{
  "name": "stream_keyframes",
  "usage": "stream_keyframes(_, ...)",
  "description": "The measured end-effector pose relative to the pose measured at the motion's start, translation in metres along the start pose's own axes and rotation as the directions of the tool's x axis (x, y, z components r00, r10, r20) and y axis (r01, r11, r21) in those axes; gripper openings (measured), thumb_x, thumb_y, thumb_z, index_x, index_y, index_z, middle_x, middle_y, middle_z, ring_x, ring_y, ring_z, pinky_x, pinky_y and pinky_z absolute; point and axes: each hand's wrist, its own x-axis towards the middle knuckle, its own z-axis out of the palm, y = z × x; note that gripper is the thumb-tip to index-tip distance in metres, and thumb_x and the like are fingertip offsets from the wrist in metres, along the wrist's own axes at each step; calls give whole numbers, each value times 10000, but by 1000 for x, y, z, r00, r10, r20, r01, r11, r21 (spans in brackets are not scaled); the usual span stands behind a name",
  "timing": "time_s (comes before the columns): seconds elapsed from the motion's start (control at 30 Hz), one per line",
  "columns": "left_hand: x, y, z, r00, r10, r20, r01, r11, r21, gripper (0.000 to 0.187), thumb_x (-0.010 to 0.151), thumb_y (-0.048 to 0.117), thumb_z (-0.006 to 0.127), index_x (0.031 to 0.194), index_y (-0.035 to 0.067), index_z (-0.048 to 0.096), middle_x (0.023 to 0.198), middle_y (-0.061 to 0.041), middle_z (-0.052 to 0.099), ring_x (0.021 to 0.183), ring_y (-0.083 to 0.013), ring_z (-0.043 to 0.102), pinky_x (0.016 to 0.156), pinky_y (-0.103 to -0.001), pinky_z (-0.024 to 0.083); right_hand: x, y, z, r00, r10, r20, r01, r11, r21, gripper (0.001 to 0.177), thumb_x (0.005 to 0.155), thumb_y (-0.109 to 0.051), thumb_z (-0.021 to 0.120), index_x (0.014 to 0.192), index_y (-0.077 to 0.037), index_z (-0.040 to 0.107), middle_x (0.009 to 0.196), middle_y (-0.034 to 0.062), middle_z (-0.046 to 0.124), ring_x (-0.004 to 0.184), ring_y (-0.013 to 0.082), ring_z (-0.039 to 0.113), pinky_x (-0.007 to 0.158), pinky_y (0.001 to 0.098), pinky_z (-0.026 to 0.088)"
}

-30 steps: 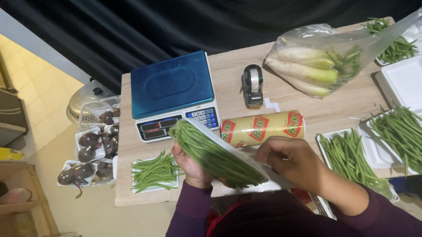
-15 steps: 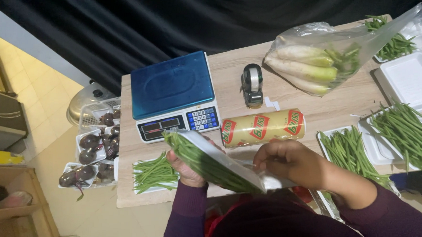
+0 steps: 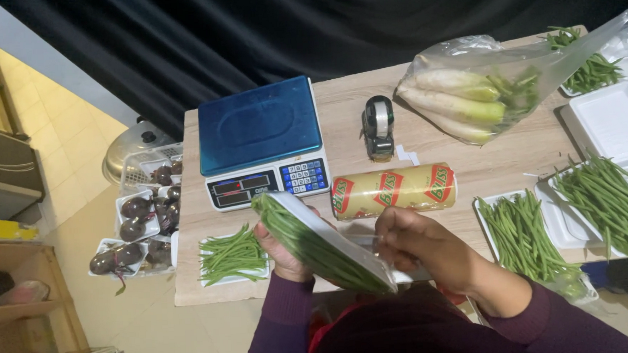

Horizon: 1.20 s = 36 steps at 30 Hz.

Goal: Portioning long beans into plastic trays and wrapping them with plastic film for retail sale.

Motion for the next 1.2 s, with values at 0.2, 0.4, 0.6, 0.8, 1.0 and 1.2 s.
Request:
stream_keyframes(0.2, -4, -3, 9, 995, 43, -88, -40, 999, 30, 650, 804, 547, 749, 1226, 62, 660, 1016, -303, 718, 892, -404, 716, 750, -529, 583, -3, -9, -6, 992, -2, 130, 52, 922, -382, 119, 938, -152, 538, 910, -80, 627, 769, 25, 531, 661, 127, 445, 577, 273, 342)
stream_keyframes(0.4, -2, 0, 13, 999, 28, -25, -29, 999, -45, 608, 785, 490, 786, 1213, 79, 657, 1031, -260, 725, 938, -387, 710, 813, -522, 574, 6, 4, 1, 999, 33, -19, -35, 991, -126, 190, 1026, -178, 575, 876, -72, 528, 692, 70, 477, 514, 123, 287, 442, 265, 221)
stream_keyframes(0.6, 9, -4, 51, 999, 35, 25, -35, 999, 0, 537, 834, 444, 777, 1179, 37, 727, 1087, -275, 738, 999, -419, 734, 900, -548, 599, 23, 31, 0, 970, 245, -13, -244, 969, 48, 234, 1061, -212, 558, 846, -118, 566, 540, 33, 479, 329, 81, 325, 281, 233, 145)
stream_keyframes(0.8, 31, -24, 74, 732, 28, -681, 141, 971, 192, 793, 848, 682, 499, 1365, 93, 616, 1299, -181, 680, 1081, -348, 678, 1026, -497, 523, 38, 36, -6, 963, 240, -126, -241, 970, 2, 233, 1065, -149, 490, 987, -9, 659, 599, 63, 509, 425, 133, 401, 359, 279, 267)
stream_keyframes(1.0, 26, -20, -6, 729, -120, -674, 151, 988, -12, 894, 849, 732, 548, 1505, 128, 490, 1547, -180, 491, 1315, -409, 555, 1147, -598, 393, 54, 50, -14, 937, 231, -261, -206, 971, 119, 194, 1047, -138, 489, 1149, -3, 583, 880, 136, 545, 727, 250, 510, 631, 402, 387)
stream_keyframes(1.2, 70, 26, 60, 681, -193, -707, 203, 977, -71, 832, 894, 703, 544, 1461, 94, 549, 1525, -182, 534, 1297, -368, 582, 1113, -548, 447, 54, 52, -31, 899, 241, -367, -164, 960, 228, 312, 1029, -127, 489, 1311, 5, 507, 1161, 206, 583, 1030, 360, 623, 905, 517, 512)
